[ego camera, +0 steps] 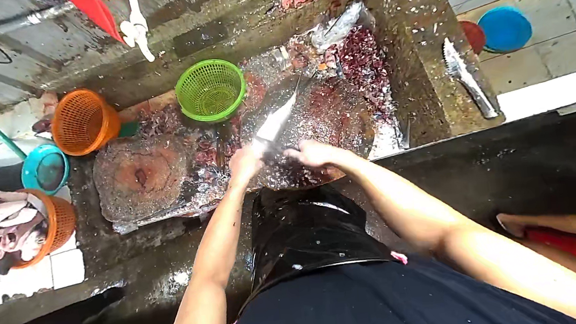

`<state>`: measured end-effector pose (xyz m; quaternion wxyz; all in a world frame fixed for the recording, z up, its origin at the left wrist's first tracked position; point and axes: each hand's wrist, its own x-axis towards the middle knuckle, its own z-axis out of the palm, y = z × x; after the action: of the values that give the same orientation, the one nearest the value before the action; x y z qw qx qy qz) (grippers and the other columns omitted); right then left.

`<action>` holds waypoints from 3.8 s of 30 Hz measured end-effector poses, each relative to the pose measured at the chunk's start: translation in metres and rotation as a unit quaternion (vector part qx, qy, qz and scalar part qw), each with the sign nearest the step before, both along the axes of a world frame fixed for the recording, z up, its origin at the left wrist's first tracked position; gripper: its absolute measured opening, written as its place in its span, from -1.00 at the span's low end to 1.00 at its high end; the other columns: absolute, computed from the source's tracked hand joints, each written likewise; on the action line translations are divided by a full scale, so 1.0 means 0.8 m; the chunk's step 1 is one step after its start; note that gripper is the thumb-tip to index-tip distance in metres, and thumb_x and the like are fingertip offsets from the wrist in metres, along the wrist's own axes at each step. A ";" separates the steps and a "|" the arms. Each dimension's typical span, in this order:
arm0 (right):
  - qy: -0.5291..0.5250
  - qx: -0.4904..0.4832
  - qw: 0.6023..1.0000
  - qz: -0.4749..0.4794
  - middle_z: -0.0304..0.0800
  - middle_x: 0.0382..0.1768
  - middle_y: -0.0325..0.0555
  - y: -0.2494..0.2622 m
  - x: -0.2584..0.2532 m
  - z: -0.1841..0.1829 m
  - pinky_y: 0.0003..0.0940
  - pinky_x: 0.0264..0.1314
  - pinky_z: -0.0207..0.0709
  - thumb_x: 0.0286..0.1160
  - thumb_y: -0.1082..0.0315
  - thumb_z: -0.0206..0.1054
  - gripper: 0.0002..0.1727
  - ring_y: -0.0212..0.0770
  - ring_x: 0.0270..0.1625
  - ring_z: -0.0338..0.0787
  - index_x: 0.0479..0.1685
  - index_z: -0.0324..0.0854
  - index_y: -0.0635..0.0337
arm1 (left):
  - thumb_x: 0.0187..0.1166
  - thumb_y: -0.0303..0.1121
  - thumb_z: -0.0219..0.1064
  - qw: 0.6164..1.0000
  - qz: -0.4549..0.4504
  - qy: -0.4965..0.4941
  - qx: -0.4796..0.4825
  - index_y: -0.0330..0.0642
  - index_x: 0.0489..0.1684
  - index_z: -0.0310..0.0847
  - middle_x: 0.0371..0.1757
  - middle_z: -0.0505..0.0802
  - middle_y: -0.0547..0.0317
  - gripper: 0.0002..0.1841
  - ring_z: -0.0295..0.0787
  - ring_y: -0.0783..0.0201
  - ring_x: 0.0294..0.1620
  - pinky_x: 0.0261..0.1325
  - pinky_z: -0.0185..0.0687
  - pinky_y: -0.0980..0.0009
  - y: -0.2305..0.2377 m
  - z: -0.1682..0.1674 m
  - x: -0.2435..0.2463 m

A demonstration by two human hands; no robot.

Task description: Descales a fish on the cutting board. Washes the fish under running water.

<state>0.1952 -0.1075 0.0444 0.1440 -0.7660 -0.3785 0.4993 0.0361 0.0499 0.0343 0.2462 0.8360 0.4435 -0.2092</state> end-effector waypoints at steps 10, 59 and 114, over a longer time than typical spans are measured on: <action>-0.044 0.032 0.997 -0.052 0.76 -0.24 0.28 0.005 0.003 -0.064 0.35 -0.02 0.62 0.79 -0.30 -0.07 -0.22 0.26 -0.13 0.81 -0.13 0.70 0.31 | 0.47 -0.23 0.56 0.922 0.066 -0.168 -0.343 -0.26 0.39 0.60 0.05 0.86 -0.17 -0.47 0.85 0.05 -0.13 -0.04 0.82 0.04 0.068 -0.032 -0.021; -0.482 0.458 0.745 0.044 0.64 0.54 -0.05 0.646 -0.296 0.070 0.46 0.46 0.37 0.63 -0.09 0.27 -0.48 0.20 0.55 0.57 0.46 0.64 -0.07 | 0.01 -0.64 0.66 0.483 0.373 -0.642 -0.465 -0.27 0.48 0.44 0.22 0.86 -0.02 -0.17 0.83 0.12 0.23 0.37 0.73 0.06 0.212 -0.106 -0.538; -0.286 -0.002 0.958 0.020 0.47 0.61 0.28 0.715 -0.027 -0.201 0.54 0.58 0.22 0.29 -0.28 0.50 0.00 0.35 0.68 0.40 0.71 0.35 0.12 | 0.76 -0.35 0.18 0.677 0.414 -0.501 -0.345 -0.40 0.38 0.52 -0.02 0.86 -0.13 -0.64 0.83 0.15 -0.24 -0.21 0.81 0.25 0.392 -0.122 -0.189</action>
<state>0.1734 0.4643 -0.1166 0.0181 -0.8694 -0.4179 0.2630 -0.1151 0.3637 -0.0637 0.7643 0.4017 0.4508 0.2264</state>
